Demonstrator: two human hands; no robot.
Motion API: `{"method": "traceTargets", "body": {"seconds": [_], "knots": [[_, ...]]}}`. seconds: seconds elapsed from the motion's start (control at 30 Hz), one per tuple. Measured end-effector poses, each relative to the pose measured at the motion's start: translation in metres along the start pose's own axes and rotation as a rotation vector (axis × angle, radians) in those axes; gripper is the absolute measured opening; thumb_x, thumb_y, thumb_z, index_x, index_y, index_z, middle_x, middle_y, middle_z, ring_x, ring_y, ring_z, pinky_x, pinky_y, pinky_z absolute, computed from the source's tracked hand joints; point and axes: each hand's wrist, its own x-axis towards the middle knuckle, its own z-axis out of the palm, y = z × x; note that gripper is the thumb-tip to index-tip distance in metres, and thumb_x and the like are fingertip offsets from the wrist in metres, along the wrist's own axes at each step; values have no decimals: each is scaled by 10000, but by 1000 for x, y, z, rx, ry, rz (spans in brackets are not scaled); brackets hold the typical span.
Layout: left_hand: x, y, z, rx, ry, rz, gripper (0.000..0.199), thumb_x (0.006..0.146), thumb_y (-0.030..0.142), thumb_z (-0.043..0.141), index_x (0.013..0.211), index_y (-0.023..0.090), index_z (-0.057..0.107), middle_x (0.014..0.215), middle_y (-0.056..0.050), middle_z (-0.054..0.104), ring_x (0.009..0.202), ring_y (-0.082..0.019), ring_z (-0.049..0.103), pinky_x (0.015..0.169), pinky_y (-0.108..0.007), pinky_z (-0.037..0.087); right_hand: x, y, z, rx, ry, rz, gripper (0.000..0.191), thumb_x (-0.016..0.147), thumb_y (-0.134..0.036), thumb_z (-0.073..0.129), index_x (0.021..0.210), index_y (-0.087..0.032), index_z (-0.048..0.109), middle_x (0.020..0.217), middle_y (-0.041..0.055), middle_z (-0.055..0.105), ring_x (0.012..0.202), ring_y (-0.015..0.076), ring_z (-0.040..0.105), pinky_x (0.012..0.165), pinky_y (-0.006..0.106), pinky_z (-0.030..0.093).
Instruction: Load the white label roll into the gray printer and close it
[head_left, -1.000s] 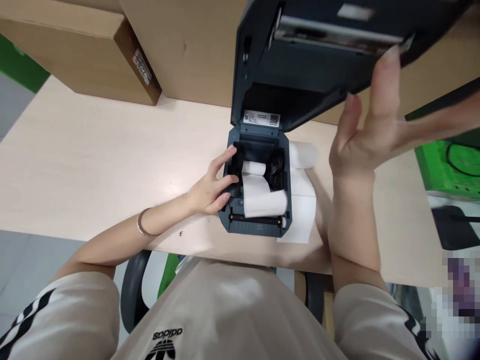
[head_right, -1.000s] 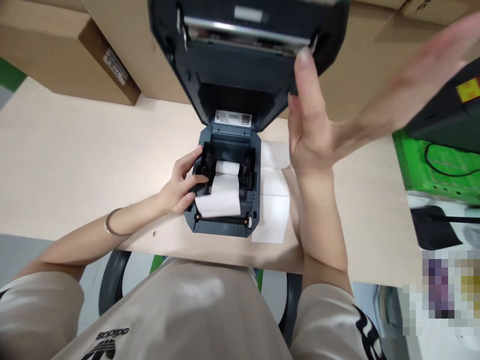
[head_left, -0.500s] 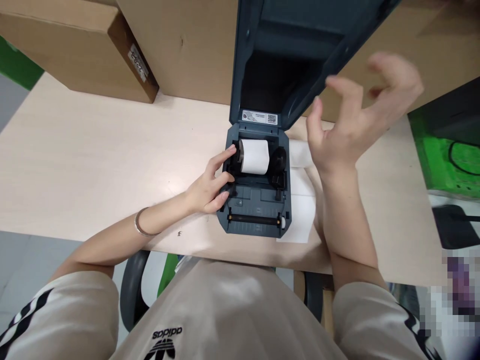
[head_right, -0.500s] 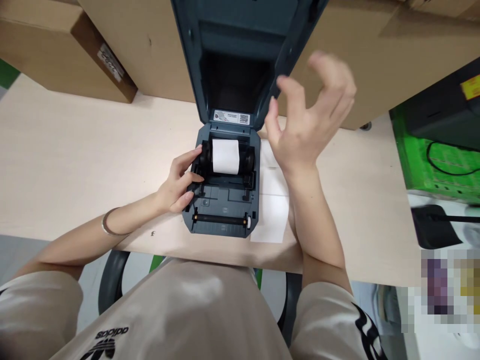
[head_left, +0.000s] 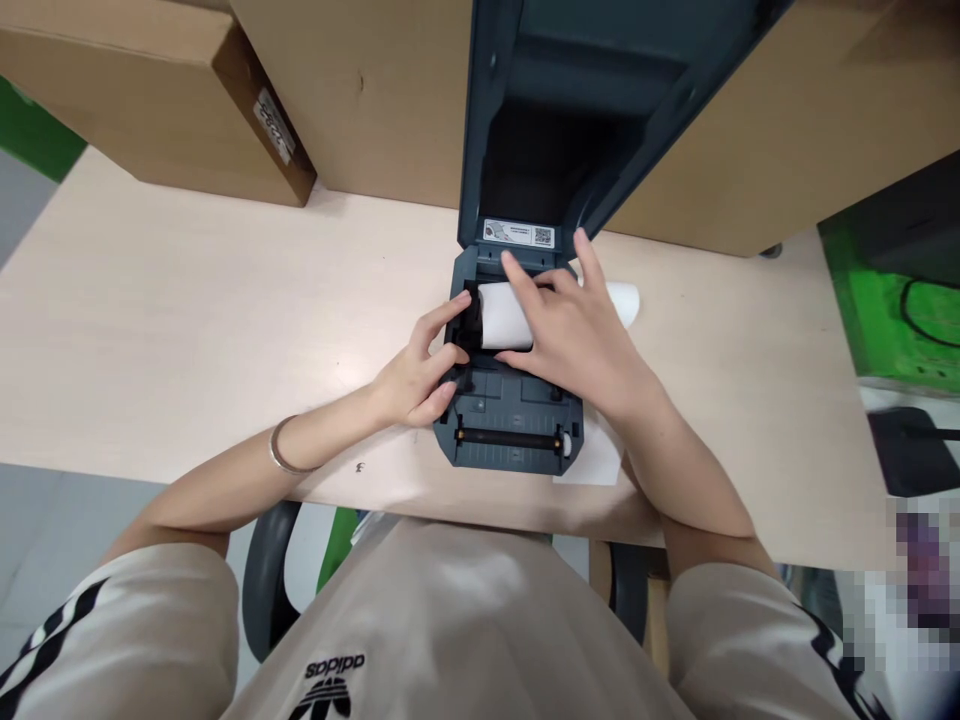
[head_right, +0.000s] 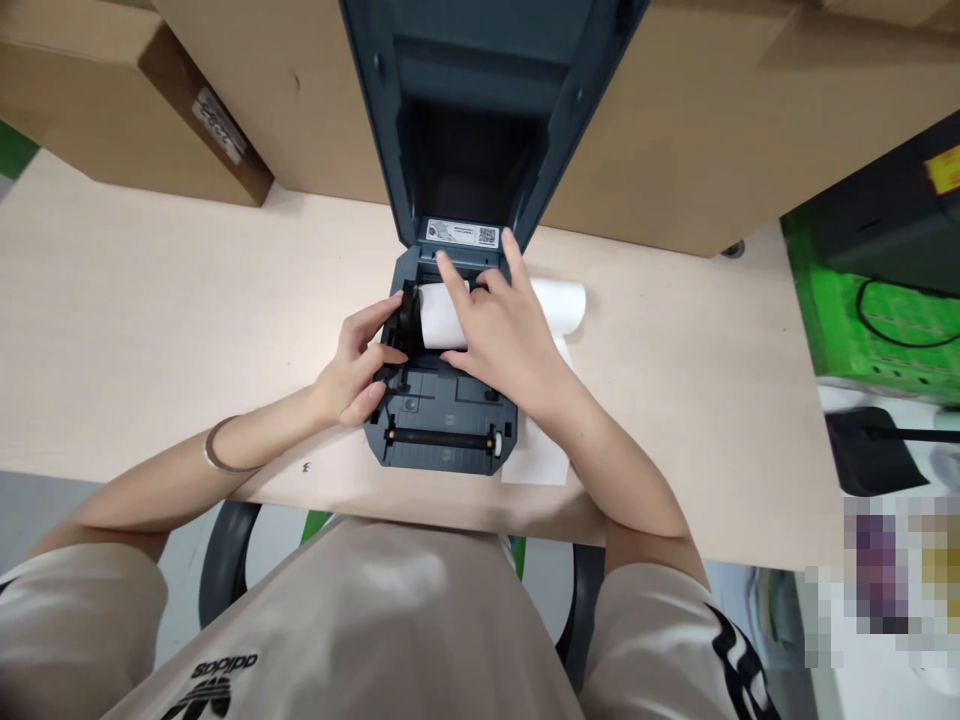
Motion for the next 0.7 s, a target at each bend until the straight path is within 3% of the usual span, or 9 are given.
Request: {"method": "traceTargets", "body": {"seconds": [0.13,0.27,0.43,0.53,0.63,0.7], "knots": [[0,0,0,-1,-2,-7,437,1088,508,281,1305,235,544,1711,-135,235,1613,-390,299,1277,-638,432,4,5,3,107,-58,-78,828,929,-259,555,1663,-11,261,960,121,752,1094,340,663,1287,607,285],[1,0,0,-16,12,1,413,1087,493,302,1284,230,552,1719,-133,234,1618,-371,298,1286,-602,434,7,6,1,51,-126,-94,777,888,-143,555,1618,35,359,896,124,754,1036,329,685,1280,576,326],[1,0,0,-12,16,4,408,1088,492,292,1271,227,543,1719,-135,224,1621,-361,292,1276,-590,450,9,7,-2,95,-110,-86,665,923,-156,536,1572,-24,471,974,125,764,999,301,705,1278,602,338],[1,0,0,-4,13,7,412,1090,494,284,1264,227,546,1710,-144,229,1620,-365,290,1269,-603,455,1,11,-20,139,-34,-88,624,984,-249,500,1592,-118,458,1072,97,769,1046,295,708,1307,621,298],[1,0,-1,13,-1,4,436,1093,512,271,1263,222,550,1696,-158,239,1618,-355,294,1259,-597,469,-20,18,-55,172,52,-52,626,1020,-346,511,1604,-135,433,1247,109,743,1149,306,705,1356,579,245],[2,0,-1,6,4,8,434,1094,513,279,1261,221,553,1697,-159,243,1616,-351,300,1260,-581,473,-43,31,-80,193,76,35,645,1040,-435,498,1626,-182,404,1356,97,702,1264,323,667,1354,544,283]]}}
